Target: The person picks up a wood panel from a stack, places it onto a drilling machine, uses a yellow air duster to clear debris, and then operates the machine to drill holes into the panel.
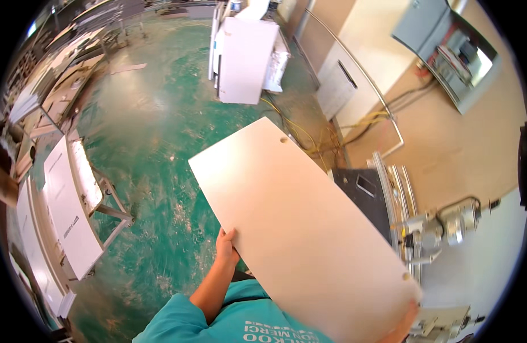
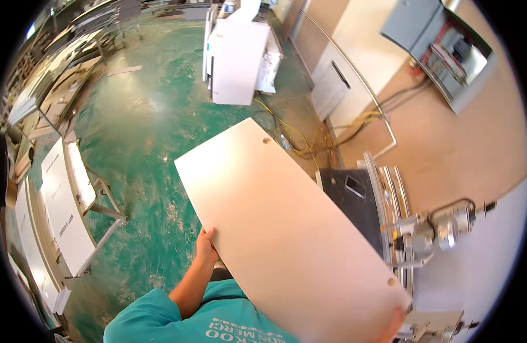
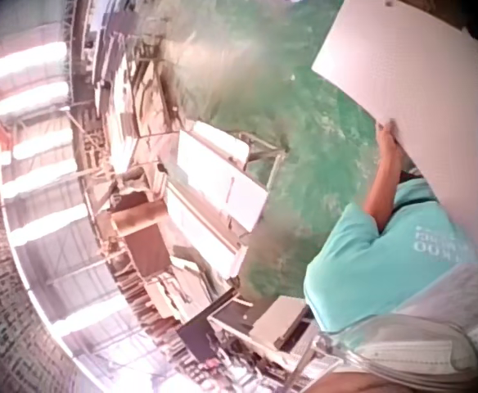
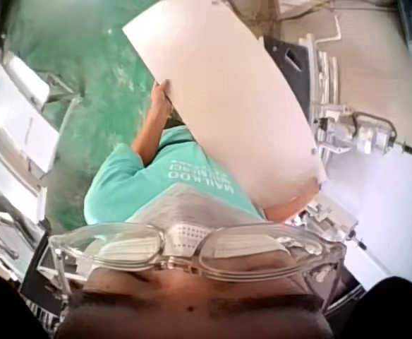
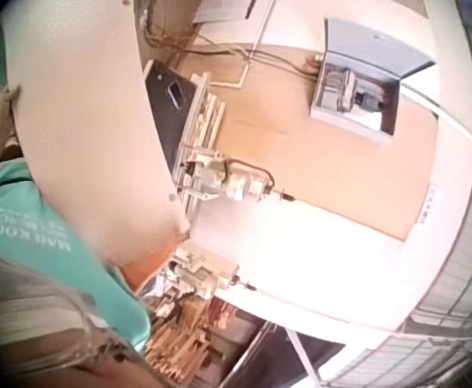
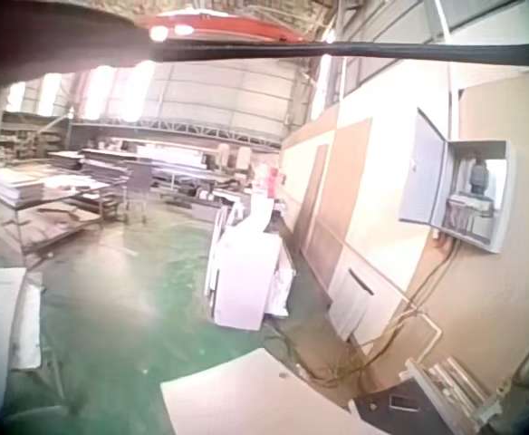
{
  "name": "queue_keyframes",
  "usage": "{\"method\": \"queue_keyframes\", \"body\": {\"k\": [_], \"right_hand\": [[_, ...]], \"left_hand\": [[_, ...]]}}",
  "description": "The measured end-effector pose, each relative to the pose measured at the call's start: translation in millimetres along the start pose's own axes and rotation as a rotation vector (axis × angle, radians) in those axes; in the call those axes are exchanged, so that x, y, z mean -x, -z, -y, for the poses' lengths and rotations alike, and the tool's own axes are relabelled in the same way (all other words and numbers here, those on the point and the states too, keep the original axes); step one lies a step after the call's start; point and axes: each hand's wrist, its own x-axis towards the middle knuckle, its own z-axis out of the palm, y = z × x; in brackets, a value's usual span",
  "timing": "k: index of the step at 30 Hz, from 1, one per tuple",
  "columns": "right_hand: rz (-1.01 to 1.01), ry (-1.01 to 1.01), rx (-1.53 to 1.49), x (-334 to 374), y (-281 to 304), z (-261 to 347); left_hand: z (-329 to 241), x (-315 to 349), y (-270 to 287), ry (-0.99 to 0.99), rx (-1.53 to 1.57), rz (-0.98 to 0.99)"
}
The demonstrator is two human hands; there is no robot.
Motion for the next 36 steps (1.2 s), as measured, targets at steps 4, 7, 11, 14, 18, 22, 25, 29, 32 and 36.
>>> {"method": "queue_keyframes", "body": {"k": [4,7,11,14,18,22,25,29,32,36], "right_hand": [[-0.208,-0.184,-0.115,-108.7,-47.1,95.4],[-0.065,-0.222,-0.217,-165.8,-112.6,103.1],[0.395,-0.228,-0.449,-255.9,-220.6,94.6],[0.548,-0.268,-0.433,-345.5,-318.0,101.3],[0.997,-0.094,-0.425,-465.2,-463.6,154.2],[1.450,0.096,-0.378,-521.7,-596.9,207.8],[1.602,0.325,-0.181,-520.2,-711.6,264.1],[1.772,0.825,-0.344,-538.7,-878.9,282.1],[1.938,0.886,-0.261,-572.0,-969.3,269.7],[1.922,0.859,-0.117,-660.3,-1071.1,273.7]], "left_hand": [[24.9,-84.1,20.0,0.258,0.080,-0.330],[23.5,-150.5,52.5,0.204,0.218,-0.255],[31.5,-230.7,89.0,0.184,0.319,-0.260],[-6.1,-306.4,63.8,0.170,0.352,-0.354],[-51.4,-401.1,57.3,0.038,0.335,-0.406],[-71.6,-499.8,-16.7,0.108,0.277,-0.387],[-90.4,-578.8,-66.1,0.002,0.353,-0.209],[-151.8,-662.8,-115.4,0.014,0.412,-0.137],[-228.8,-727.0,-146.8,0.026,0.445,-0.101],[-322.9,-787.8,-180.2,0.065,0.446,-0.061]]}}
